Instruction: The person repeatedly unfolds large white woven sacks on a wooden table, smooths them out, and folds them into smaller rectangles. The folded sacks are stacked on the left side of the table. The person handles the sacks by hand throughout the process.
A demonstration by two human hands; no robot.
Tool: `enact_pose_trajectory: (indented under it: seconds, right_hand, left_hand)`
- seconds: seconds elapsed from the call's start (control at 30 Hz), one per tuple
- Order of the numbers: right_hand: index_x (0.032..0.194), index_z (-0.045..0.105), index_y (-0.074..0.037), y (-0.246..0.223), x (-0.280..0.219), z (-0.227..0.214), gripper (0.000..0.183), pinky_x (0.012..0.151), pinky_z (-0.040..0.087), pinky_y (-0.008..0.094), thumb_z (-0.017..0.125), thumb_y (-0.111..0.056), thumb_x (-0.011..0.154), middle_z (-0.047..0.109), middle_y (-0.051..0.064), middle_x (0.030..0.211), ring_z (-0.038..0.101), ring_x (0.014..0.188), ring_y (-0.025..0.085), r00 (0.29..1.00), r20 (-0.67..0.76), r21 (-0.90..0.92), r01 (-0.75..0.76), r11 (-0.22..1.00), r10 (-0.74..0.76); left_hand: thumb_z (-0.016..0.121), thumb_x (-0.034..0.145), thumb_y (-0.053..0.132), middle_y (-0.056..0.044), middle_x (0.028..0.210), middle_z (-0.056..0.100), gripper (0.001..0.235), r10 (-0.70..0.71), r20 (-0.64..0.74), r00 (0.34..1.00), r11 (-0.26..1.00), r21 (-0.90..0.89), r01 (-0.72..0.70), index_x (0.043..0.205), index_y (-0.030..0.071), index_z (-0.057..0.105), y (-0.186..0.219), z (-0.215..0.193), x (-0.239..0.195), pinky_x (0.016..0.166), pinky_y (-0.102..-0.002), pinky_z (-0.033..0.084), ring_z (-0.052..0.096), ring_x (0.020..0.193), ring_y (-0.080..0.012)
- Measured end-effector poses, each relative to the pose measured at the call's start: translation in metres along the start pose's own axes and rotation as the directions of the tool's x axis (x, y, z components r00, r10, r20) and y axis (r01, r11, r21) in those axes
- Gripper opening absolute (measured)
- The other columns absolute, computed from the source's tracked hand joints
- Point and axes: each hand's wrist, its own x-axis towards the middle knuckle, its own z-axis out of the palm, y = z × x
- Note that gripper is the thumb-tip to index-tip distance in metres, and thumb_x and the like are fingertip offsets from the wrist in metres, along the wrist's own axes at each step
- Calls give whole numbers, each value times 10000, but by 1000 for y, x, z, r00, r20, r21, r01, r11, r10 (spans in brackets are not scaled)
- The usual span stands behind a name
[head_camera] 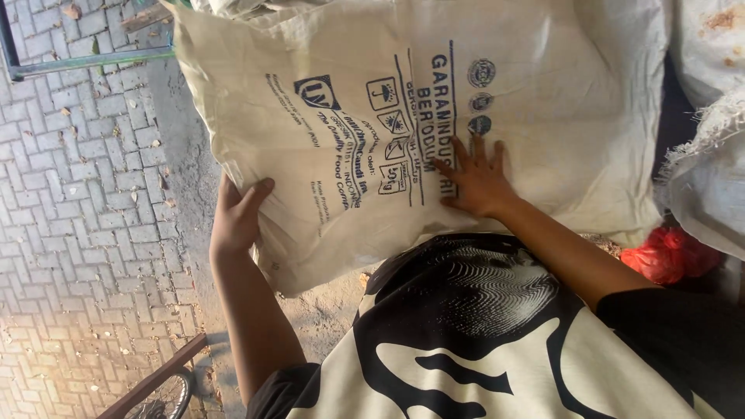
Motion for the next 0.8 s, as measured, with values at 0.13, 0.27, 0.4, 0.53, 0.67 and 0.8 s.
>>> enact_pose_trajectory:
  seconds: [0.13, 0.27, 0.4, 0.53, 0.67, 0.8]
  right_hand:
    - [1551, 373, -377, -13, 9, -29, 812, 1114, -7, 790, 683, -594, 833, 35, 163, 1699, -73, 1535, 501, 996, 92, 31, -3, 1000, 0]
    - [1486, 552, -174, 21, 16, -25, 729, 1252, 392, 572, 524, -642, 927, 514, 175, 1584, 490, 1479, 391, 989, 72, 702, -140, 698, 126]
    - [1425, 486, 6, 31, -18, -84, 824, 1096, 506, 544, 534, -661, 943, 523, 303, 1440, 563, 1297, 426, 982, -22, 999, 28, -28, 185]
    - [1384, 480, 12, 48, -49, -124, 693, 932, 560, 389, 320, -555, 1020, 601, 172, 1228, 641, 1111, 259, 934, -168, 933, 47, 357, 316]
    - [1079, 489, 116, 87, -60, -137, 548, 712, 567, 404, 615, -416, 1038, 528, 166, 843, 585, 736, 273, 906, -323, 799, 106, 592, 273]
    - [969, 594, 80, 165, -37, -115, 440, 606, 416, 468, 669, -311, 1157, 584, 142, 764, 546, 620, 298, 721, -335, 812, -107, 574, 607]
  left_hand:
    - [701, 920, 17, -137, 1309, 636, 658, 11, 195, 981, 1000, 5, -12, 1515, 5, 419, 11, 60, -15, 1049, -422, 542, 634, 1202, -258]
    - [718, 957, -52, -179, 1663, 193, 1038, 257, 615, 745, 946, -1, -325, 1669, 181, -1, 48, 155, -16, 1187, -437, 461, 335, 1486, -349]
    - [692, 903, 125, -225, 1386, 642, 1115, -134, 741, 658, 960, 261, -98, 1672, 304, -95, 89, 217, -18, 944, -390, 663, 699, 1124, -403]
    - [707, 925, 416, -239, 1462, 562, 1051, 26, 849, 528, 818, 286, -499, 1662, 300, -34, 54, 262, -8, 1067, -515, 553, 637, 1260, -386]
    - [632, 861, 783, -215, 1640, 277, 1093, 74, 894, 442, 545, 335, -769, 1562, 227, 4, -5, 319, 13, 1101, -767, 99, 224, 1505, -452]
    - [530, 827, 862, -216, 1682, 81, 1191, 44, 899, 435, 597, 325, -734, 1607, 168, -41, 4, 325, 18, 1128, -703, 28, 20, 1513, -473]
